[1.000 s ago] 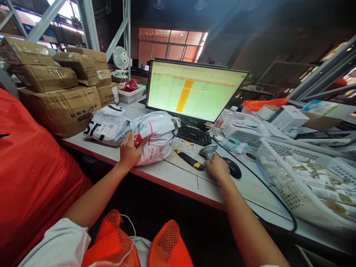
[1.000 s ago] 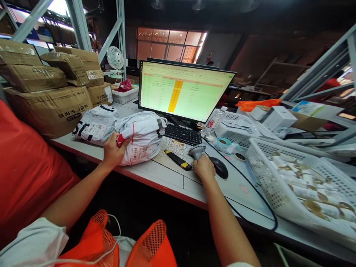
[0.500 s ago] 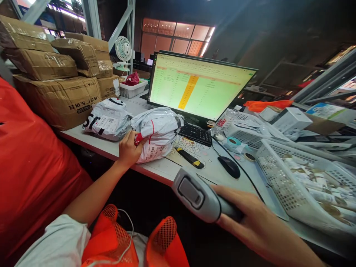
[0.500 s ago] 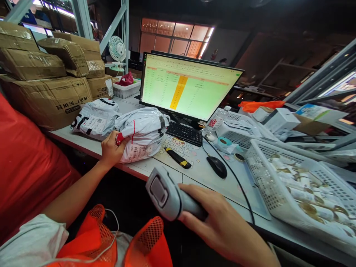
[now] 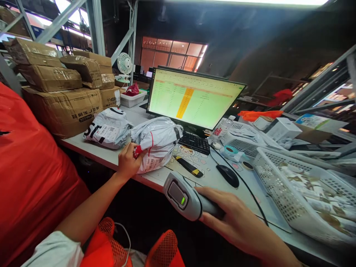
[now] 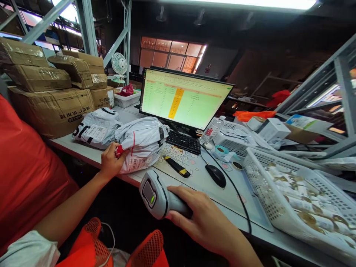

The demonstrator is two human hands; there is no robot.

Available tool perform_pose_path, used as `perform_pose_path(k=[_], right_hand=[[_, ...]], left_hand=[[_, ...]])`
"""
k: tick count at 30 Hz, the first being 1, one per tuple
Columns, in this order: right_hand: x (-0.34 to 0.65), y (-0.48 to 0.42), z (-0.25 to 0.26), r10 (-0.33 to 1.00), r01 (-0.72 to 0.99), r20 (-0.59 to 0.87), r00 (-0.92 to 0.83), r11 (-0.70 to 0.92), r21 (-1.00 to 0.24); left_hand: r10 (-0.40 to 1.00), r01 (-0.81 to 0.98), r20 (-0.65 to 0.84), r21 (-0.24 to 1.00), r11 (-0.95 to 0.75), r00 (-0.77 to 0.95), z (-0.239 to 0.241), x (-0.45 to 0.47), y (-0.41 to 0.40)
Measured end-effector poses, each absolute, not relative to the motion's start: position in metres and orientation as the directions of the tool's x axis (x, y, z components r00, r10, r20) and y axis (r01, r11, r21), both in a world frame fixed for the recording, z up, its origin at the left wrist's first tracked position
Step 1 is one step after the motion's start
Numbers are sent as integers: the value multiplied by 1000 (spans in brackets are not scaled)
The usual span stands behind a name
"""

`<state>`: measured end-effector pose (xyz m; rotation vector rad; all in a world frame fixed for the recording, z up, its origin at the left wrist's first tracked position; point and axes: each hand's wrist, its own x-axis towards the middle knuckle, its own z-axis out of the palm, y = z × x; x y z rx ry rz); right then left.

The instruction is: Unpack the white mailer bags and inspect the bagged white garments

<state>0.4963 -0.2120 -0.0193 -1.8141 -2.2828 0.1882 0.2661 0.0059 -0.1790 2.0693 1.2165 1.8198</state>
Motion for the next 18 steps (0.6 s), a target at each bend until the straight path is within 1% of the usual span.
perform_pose_path(k=[3, 6, 9, 10, 12, 13, 15, 18], right_hand=[[518, -199, -22, 987, 953, 137, -83, 119, -280], [563, -175, -40, 975, 955, 189, 114, -55, -292], [620, -147, -73, 922, 930, 183, 341, -303, -208], [637, -139, -85, 895, 904, 154, 419, -395, -163], [662, -127, -109, 840, 846, 101, 533, -527, -81], [670, -123, -118, 819, 824, 88, 567, -565, -48], [677, -119, -133, 795, 799, 91, 599, -601, -6], [678, -118, -143, 782, 784, 111, 614, -620, 31]], left_hand=[[640, 433, 766, 597, -676, -58, -184, 263, 1], [654, 377, 755, 617, -690, -39, -194, 260, -7], [727, 372, 687, 680, -633, -19, -203, 256, -10], [772, 386, 636, 713, -585, -5, -204, 254, -9], [859, 419, 511, 774, -475, 29, -205, 251, -4], [885, 430, 463, 791, -435, 43, -206, 249, 0], [897, 444, 439, 796, -411, 44, -209, 247, 10], [855, 464, 518, 766, -446, -33, -220, 249, 23]])
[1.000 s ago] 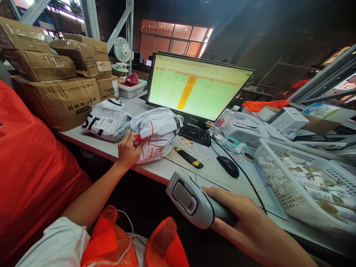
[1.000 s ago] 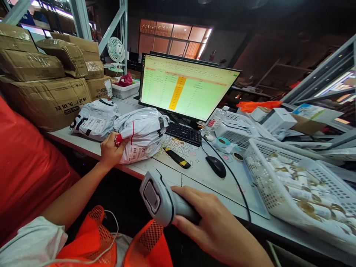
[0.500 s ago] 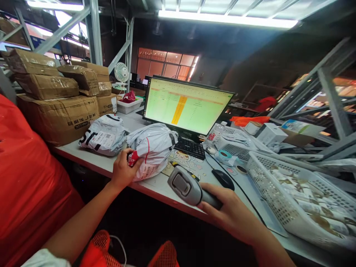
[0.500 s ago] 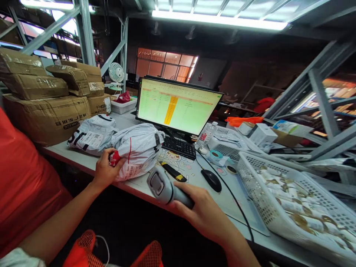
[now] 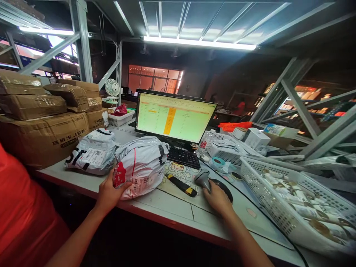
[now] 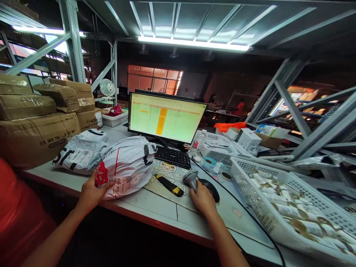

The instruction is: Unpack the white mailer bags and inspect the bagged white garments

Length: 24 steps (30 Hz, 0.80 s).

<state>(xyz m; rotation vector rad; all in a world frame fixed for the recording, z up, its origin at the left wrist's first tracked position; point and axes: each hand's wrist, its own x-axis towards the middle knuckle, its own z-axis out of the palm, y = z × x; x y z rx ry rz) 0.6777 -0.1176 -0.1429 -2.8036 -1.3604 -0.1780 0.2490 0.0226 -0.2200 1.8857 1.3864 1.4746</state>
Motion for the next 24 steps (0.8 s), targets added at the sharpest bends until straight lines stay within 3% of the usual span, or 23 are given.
perform_pose_path(k=[8, 15, 19, 21, 24], right_hand=[[698, -114, -138, 804, 804, 76, 589, -593, 48], [743, -111, -140, 789, 883, 399, 467, -441, -160], [795, -123, -152, 681, 932, 654, 328, -347, -106], [818, -131, -163, 679, 931, 664, 314, -356, -77], [836, -137, -180, 727, 945, 609, 318, -298, -137]], left_hand=[[724, 484, 662, 707, -517, -195, -258, 252, 38], [754, 388, 604, 780, -491, -260, -274, 246, 43], [782, 327, 553, 825, -462, -289, -278, 244, 45], [797, 292, 530, 842, -454, -289, -281, 244, 45], [796, 273, 520, 850, -450, -309, -287, 245, 45]])
